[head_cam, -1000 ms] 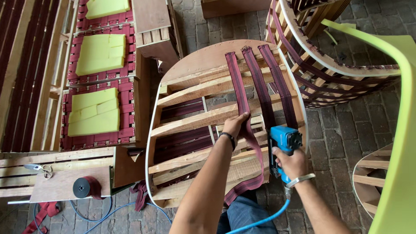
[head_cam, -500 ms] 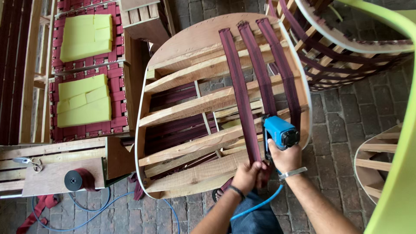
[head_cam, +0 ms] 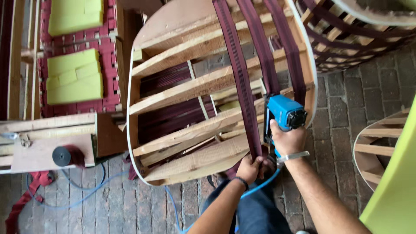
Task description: The person weaves maroon webbing straps across the wooden frame of a chair seat using a pneumatic staple gun. They stretch and staple the straps in parallel lines, cut excess material with scissors, and continue adding straps to complete the seat base.
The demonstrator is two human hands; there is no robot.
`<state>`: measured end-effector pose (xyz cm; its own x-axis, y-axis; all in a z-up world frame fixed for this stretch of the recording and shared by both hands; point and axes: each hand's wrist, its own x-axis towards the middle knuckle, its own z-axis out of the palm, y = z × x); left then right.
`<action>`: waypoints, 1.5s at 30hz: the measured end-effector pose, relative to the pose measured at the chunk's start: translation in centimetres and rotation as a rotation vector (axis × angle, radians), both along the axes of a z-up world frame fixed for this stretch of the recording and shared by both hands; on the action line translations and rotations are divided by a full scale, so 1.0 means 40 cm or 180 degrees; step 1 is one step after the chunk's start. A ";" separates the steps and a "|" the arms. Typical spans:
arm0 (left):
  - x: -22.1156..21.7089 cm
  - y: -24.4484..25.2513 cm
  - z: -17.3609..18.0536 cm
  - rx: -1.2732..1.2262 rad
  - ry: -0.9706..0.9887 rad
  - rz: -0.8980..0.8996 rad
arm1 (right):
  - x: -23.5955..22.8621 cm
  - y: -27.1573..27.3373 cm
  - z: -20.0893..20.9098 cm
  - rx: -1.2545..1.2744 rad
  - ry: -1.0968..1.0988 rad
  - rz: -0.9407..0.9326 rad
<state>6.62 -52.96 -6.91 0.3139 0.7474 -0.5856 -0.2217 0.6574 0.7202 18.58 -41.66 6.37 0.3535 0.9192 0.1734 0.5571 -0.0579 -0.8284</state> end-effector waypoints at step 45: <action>0.052 0.339 0.010 0.0123 0.1025 0.2022 | 0.006 0.476 0.130 -0.1390 -0.0460 0.0451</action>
<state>8.70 -39.38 -6.51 -0.3733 0.7505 -0.5453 -0.3258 0.4443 0.8345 18.82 -22.64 11.56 0.2201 0.9545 -0.2014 0.6924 -0.2983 -0.6570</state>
